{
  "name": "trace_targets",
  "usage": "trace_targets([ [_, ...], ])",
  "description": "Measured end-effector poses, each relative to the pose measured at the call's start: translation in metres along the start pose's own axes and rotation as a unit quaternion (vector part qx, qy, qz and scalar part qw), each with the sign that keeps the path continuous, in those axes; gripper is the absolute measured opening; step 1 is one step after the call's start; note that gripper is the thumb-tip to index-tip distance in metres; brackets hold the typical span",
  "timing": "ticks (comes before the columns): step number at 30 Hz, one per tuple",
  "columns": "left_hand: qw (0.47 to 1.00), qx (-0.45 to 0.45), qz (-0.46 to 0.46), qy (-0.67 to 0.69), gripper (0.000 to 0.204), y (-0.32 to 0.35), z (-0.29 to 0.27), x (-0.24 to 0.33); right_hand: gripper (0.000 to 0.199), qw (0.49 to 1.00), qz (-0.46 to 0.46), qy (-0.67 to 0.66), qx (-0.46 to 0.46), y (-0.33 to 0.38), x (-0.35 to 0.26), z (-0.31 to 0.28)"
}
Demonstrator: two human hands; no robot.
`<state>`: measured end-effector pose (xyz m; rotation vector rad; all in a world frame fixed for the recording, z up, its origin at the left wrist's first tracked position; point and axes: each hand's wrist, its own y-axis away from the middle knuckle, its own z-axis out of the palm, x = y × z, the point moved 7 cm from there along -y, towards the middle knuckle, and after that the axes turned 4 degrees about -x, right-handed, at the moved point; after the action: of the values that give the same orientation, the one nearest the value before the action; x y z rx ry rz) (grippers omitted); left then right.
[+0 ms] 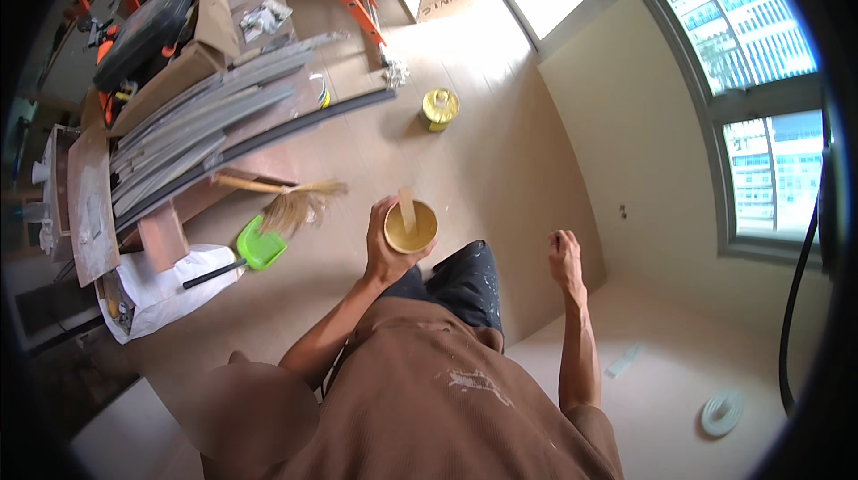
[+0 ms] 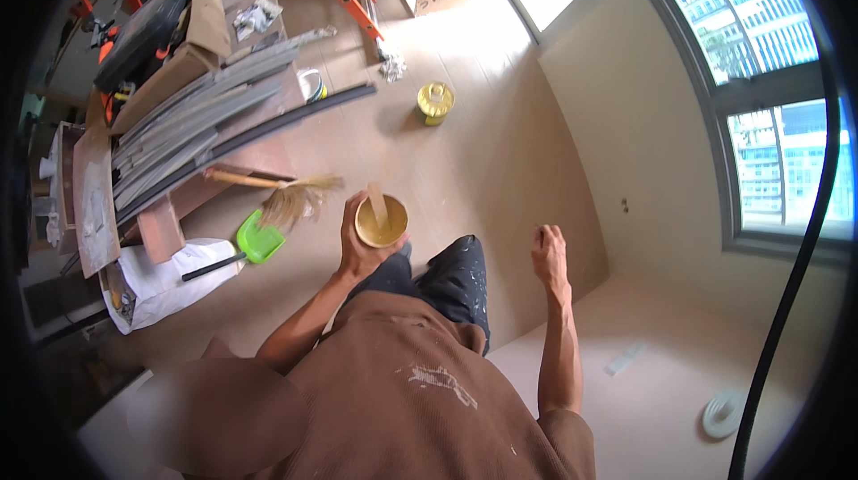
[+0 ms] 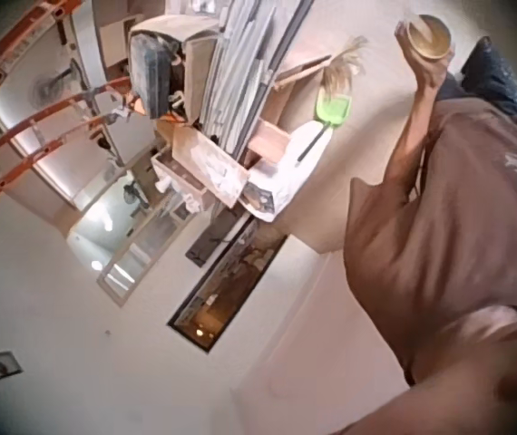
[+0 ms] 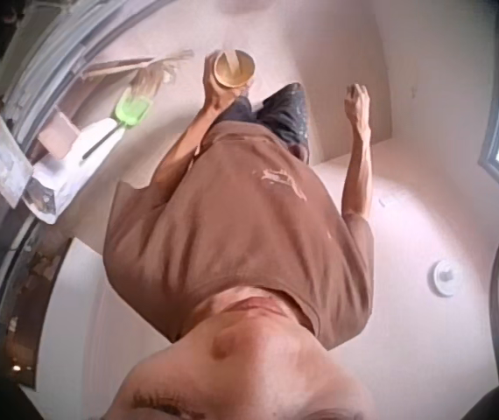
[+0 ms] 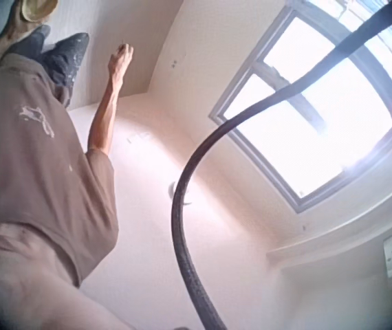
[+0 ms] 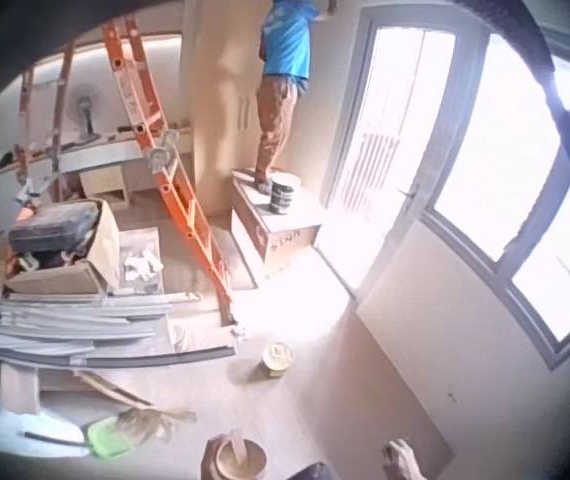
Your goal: The person wipes the underside of a bathroom vanity cabinet with a cloth, then walks to a workbench, picks up a small container, and mixes a yellow paste with a wooden stick.
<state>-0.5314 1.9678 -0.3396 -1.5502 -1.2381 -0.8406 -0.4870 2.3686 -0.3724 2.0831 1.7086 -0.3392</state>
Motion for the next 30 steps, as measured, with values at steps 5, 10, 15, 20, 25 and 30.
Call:
trace_targets([
  [5,0.992,0.077,-0.090,0.053,0.086,-0.075,0.088,-0.047,0.014,0.990,-0.122,0.007,-0.072,-0.196,0.002,-0.011],
  [10,0.958,0.221,-0.165,-0.082,0.091,-0.122,0.181,-0.138,0.012,0.938,-0.276,0.011,-0.208,-0.410,0.042,0.086],
  [15,0.865,0.397,-0.305,-0.018,0.096,-0.121,0.266,-0.255,0.012,0.867,-0.427,0.033,-0.256,-0.553,0.015,0.240],
  [20,0.762,0.563,-0.319,-0.020,0.102,-0.119,0.351,-0.363,0.022,0.717,-0.631,0.144,-0.260,-0.582,0.002,0.379],
  [25,0.715,0.634,-0.296,0.007,0.100,-0.112,0.406,-0.478,0.036,0.503,-0.769,0.234,-0.319,-0.609,0.002,0.471],
  [30,0.674,0.702,-0.227,0.050,0.098,-0.101,0.434,-0.560,0.036,0.375,-0.808,0.309,-0.333,-0.600,0.005,0.499],
])
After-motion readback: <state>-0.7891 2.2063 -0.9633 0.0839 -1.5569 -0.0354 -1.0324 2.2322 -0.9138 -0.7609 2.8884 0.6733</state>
